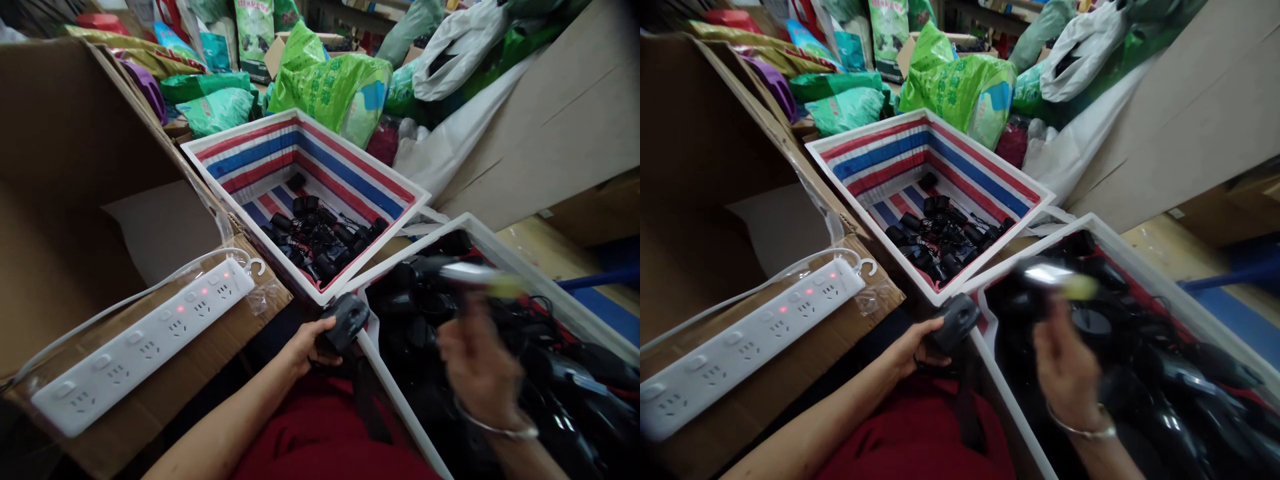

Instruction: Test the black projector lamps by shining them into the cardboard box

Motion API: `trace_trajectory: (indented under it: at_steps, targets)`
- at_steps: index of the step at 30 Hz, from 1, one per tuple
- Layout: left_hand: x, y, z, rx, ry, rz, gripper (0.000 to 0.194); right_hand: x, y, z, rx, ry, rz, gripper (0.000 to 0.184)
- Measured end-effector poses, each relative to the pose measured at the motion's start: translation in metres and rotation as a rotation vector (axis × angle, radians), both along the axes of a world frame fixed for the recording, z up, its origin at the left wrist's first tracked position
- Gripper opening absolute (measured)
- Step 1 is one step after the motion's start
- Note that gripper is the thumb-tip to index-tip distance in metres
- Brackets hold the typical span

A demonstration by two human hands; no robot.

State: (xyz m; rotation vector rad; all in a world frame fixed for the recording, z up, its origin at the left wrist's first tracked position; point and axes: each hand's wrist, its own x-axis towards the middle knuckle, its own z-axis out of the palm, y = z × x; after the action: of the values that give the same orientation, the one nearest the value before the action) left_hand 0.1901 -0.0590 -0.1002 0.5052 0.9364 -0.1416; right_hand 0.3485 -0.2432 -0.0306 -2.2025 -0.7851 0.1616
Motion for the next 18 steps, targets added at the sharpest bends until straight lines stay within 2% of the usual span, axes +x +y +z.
trace_trajectory:
  at_steps: [2,4,8,10,12,15,18]
  targets:
    - [0.0,0.0,0.0,0.01,0.005,-0.008,0.033,-0.005,-0.002,-0.021,-0.102,0.106,0.201,0.052]
    - [0.0,0.0,-0.002,0.016,0.0,-0.017,0.034,-0.006,-0.002,-0.036,-0.161,0.18,0.274,0.047]
    - [-0.001,-0.002,-0.004,0.031,-0.043,-0.03,0.038,0.002,0.001,-0.04,-0.12,0.135,0.15,0.05]
    - [-0.004,-0.004,0.001,0.043,-0.075,-0.033,0.04,0.008,0.005,-0.04,-0.108,0.134,0.11,0.052]
    - [-0.009,-0.004,0.015,0.07,-0.118,-0.03,0.043,0.011,0.012,-0.046,-0.078,0.129,0.093,0.053]
    - [-0.02,-0.001,0.044,0.171,-0.207,-0.004,0.054,0.013,0.033,-0.064,-0.018,0.098,0.108,0.052]
    - [-0.032,0.005,0.074,0.378,-0.283,0.039,0.07,0.013,0.062,-0.083,-0.001,0.092,0.16,0.048]
